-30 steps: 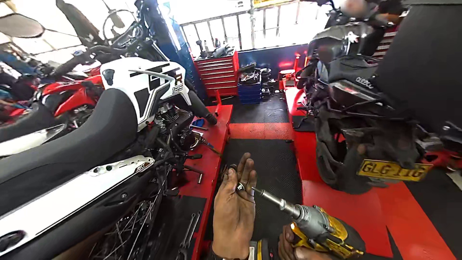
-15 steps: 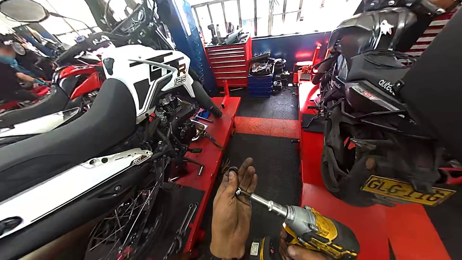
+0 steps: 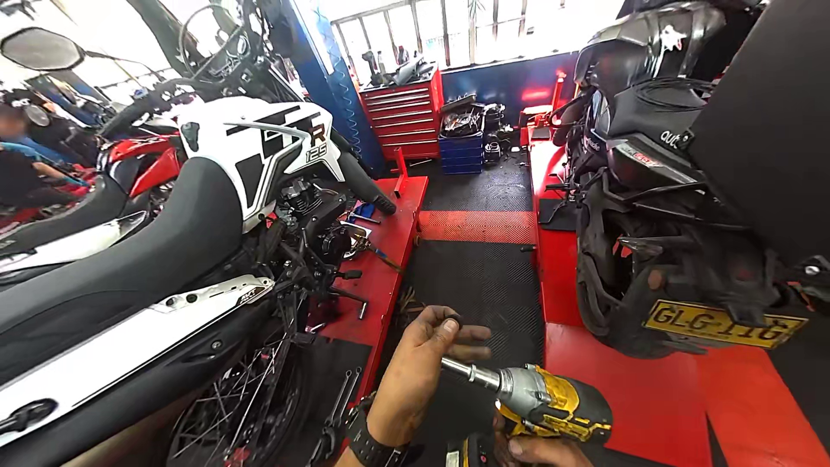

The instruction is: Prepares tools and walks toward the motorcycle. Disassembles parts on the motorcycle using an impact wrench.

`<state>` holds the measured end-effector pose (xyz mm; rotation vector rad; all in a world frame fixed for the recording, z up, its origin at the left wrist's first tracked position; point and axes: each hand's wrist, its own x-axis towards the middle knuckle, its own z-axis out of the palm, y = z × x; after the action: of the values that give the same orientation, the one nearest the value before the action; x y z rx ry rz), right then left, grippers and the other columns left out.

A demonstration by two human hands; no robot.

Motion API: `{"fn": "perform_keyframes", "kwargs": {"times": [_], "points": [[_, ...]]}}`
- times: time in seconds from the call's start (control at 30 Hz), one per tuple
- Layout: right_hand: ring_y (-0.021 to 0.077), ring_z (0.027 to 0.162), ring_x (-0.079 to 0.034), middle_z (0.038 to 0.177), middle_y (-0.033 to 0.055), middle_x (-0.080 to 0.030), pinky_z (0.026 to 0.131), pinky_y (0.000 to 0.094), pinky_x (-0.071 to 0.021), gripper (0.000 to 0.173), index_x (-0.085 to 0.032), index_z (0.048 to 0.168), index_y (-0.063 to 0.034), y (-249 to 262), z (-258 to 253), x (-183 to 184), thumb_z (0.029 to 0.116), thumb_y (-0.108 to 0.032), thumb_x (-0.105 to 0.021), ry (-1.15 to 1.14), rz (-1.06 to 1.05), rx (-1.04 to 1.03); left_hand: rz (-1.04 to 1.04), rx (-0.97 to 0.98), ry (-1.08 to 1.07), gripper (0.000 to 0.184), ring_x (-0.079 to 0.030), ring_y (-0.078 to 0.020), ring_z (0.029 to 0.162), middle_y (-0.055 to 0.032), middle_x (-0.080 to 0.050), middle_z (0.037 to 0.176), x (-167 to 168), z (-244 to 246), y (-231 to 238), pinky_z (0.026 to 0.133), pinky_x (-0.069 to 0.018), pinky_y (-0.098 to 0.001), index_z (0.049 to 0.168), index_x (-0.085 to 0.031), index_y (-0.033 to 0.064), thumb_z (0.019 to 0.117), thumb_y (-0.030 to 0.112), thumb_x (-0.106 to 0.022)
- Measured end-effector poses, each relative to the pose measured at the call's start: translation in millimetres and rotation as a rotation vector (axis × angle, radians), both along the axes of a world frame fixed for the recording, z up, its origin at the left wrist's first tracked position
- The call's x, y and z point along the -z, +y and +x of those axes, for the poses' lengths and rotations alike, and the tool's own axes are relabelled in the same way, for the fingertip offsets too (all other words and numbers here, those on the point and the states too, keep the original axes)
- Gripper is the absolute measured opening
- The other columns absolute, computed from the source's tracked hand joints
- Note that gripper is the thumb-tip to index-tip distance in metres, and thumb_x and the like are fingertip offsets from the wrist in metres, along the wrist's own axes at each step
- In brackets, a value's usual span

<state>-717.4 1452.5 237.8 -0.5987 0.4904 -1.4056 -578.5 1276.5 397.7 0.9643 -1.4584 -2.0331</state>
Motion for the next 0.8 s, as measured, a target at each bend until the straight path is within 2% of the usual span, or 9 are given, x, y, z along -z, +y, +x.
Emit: {"fn": "perform_keyframes", "kwargs": {"times": [0.1,0.2,0.3,0.4,0.5,0.53,0.6,0.8], "points": [[0.0115,0.074,-0.064,0.081,-0.0003,-0.067,0.073,0.0321,-0.0542,0.021,-0.072,0.11,-0.0127,-10.8,14.1,10.4,0.0907,-0.02,-0.07,-0.14,-0.084,-0.042,0.057,0.053,0.023,0.028,-0.073,-0.0366,0.106,-0.0273,-0.071,0.116,-14.0,4.1,1.4,0.098,-0.0579,-0.0459,0.128,-0.048,-0.0035,0.1114,0.013,-0.034],[0.0135,0.071,-0.062,0.078,-0.0003,-0.064,0.07,0.0341,-0.0526,0.019,-0.07,0.107,-0.0109,-23.9,30.9,15.8,0.0898,-0.02,-0.069,-0.303,-0.193,-0.096,0.208,-0.022,0.245,0.033,-0.068,-0.0429,0.114,-0.0325,-0.065,0.125,-25.1,11.1,5.9,0.103,-0.054,-0.0527,0.134,-0.047,-0.0038,0.1113,0.017,-0.035],[0.0123,0.069,-0.061,0.076,-0.0026,-0.062,0.068,0.0338,-0.0515,0.019,-0.069,0.105,-0.0138,-35.2,48.4,9.7,0.0893,-0.024,-0.07,-0.393,-0.251,-0.145,0.225,-0.122,0.449,0.037,-0.063,-0.0467,0.121,-0.0343,-0.061,0.132,-29.5,22.5,10.1,0.106,-0.0501,-0.0586,0.134,-0.049,-0.0049,0.1113,0.021,-0.035],[0.0126,0.068,-0.06,0.076,-0.0023,-0.061,0.068,0.0341,-0.0512,0.02,-0.069,0.106,-0.0134,-40.8,65.0,0.1,0.089,-0.024,-0.07,-0.423,-0.273,-0.15,-0.028,-0.416,0.461,0.028,-0.07,-0.04,0.109,-0.0288,-0.068,0.121,-18.3,41.6,14.5,0.097,-0.057,-0.0534,0.127,-0.057,-0.0017,0.1087,0.016,-0.045],[0.0129,0.069,-0.061,0.076,-0.002,-0.062,0.069,0.0346,-0.0515,0.02,-0.068,0.108,-0.0133,-44.9,79.6,-10.8,0.0905,-0.024,-0.069,-0.379,-0.285,-0.136,-0.306,-0.621,0.396,0.028,-0.074,-0.0326,0.096,-0.0259,-0.071,0.11,5.2,77.5,15.6,0.088,-0.062,-0.045,0.119,-0.064,-0.0023,0.0994,0.017,-0.065],[0.0131,0.07,-0.061,0.077,-0.0019,-0.062,0.07,0.0347,-0.0516,0.02,-0.068,0.108,-0.0133,-46.3,83.6,-13.6,0.0908,-0.024,-0.069,-0.356,-0.288,-0.133,-0.36,-0.632,0.405,0.028,-0.075,-0.0303,0.09,-0.0249,-0.072,0.106,10.2,89.1,16.6,0.084,-0.0634,-0.0427,0.115,-0.068,-0.0022,0.0955,0.017,-0.072],[0.0126,0.071,-0.061,0.078,-0.002,-0.063,0.071,0.0341,-0.0515,0.02,-0.068,0.109,-0.0136,-47.9,92.1,-14.9,0.0919,-0.024,-0.068,-0.309,-0.297,-0.148,-0.455,-0.607,0.421,0.027,-0.076,-0.0279,0.088,-0.023,-0.074,0.101,14.8,109.7,18.8,0.081,-0.0643,-0.0395,0.11,-0.073,-0.0006,0.0895,0.017,-0.079],[0.0118,0.074,-0.062,0.081,-0.0012,-0.064,0.072,0.0324,-0.0517,0.019,-0.068,0.111,-0.0128,-57.2,122.9,-18.3,0.0936,-0.021,-0.067,-0.227,-0.27,-0.195,-0.594,-0.56,0.415,0.021,-0.076,-0.0244,0.095,-0.0203,-0.076,0.104,10.2,154.7,13.4,0.084,-0.0633,-0.0338,0.103,-0.077,0.004,0.0853,0.012,-0.083]]}}
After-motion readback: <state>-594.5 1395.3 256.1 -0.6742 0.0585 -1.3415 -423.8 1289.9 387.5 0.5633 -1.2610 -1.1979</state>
